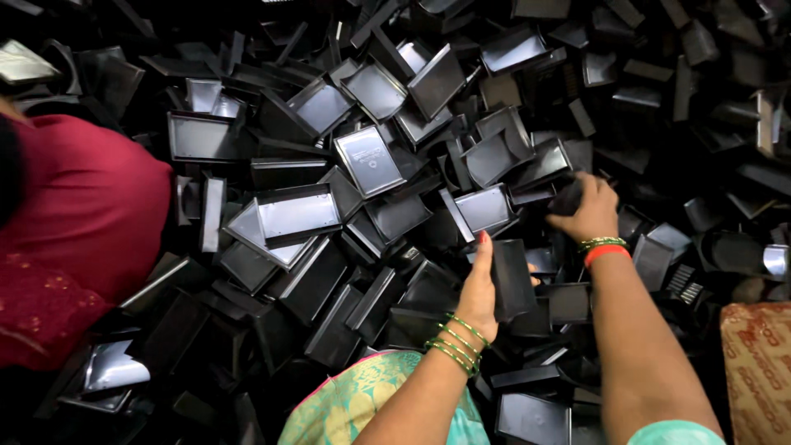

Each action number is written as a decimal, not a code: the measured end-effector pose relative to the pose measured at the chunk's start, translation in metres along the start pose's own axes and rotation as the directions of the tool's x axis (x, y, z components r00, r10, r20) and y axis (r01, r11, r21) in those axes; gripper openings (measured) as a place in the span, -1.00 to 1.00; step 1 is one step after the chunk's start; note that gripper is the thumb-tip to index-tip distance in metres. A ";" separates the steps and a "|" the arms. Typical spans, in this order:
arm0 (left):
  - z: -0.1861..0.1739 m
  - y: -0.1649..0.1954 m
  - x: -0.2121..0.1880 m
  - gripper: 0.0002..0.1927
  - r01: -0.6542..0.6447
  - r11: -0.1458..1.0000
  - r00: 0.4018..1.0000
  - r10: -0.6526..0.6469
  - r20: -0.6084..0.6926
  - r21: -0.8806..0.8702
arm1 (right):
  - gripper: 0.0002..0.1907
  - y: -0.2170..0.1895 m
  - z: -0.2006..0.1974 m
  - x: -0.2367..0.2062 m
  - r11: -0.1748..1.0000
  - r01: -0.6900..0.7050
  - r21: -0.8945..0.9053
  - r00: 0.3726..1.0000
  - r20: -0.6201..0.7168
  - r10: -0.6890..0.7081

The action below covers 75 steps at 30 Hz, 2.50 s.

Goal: The person sits on the floor and repeatedly picks up small black plastic components from a large pile. They align and snap two pieces together by hand, then place the assembled unit back into the pile. The process is repeated continuously with no tools used.

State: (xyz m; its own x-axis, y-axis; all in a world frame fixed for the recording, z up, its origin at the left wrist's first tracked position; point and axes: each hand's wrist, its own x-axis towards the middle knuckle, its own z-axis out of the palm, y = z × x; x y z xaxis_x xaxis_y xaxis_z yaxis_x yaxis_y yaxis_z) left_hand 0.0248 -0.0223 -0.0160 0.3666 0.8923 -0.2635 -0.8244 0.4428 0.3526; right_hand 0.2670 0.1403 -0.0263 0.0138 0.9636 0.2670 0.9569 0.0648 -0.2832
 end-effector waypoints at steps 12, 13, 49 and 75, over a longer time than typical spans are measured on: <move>-0.001 -0.001 0.003 -0.23 0.068 0.984 0.994 -0.053 -0.096 0.165 | 0.17 -0.066 -0.093 -0.118 0.493 -0.103 0.864 0.972 0.192 -0.134; 0.000 0.000 0.001 -0.26 0.093 0.986 0.995 -0.086 -0.055 0.137 | 0.23 -0.078 -0.103 -0.132 0.494 -0.096 0.864 0.963 0.206 -0.174; -0.001 -0.010 -0.005 -0.41 0.141 0.910 0.973 -0.200 0.115 0.390 | 0.23 -0.167 -0.135 -0.196 0.885 0.295 0.360 0.950 -0.009 -0.313; 0.012 0.005 -0.021 -0.30 0.233 0.954 0.908 -0.284 0.309 0.191 | 0.25 -0.156 -0.124 -0.208 0.563 0.007 0.827 0.959 0.154 -0.238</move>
State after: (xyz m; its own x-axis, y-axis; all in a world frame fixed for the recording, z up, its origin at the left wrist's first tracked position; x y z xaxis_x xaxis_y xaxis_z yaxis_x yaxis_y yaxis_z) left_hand 0.0183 -0.0373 0.0023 0.7001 0.7114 -0.0614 -0.6182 0.6468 0.4467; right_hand 0.1505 -0.1027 0.0763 -0.2595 0.9484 0.1821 0.2984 0.2581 -0.9189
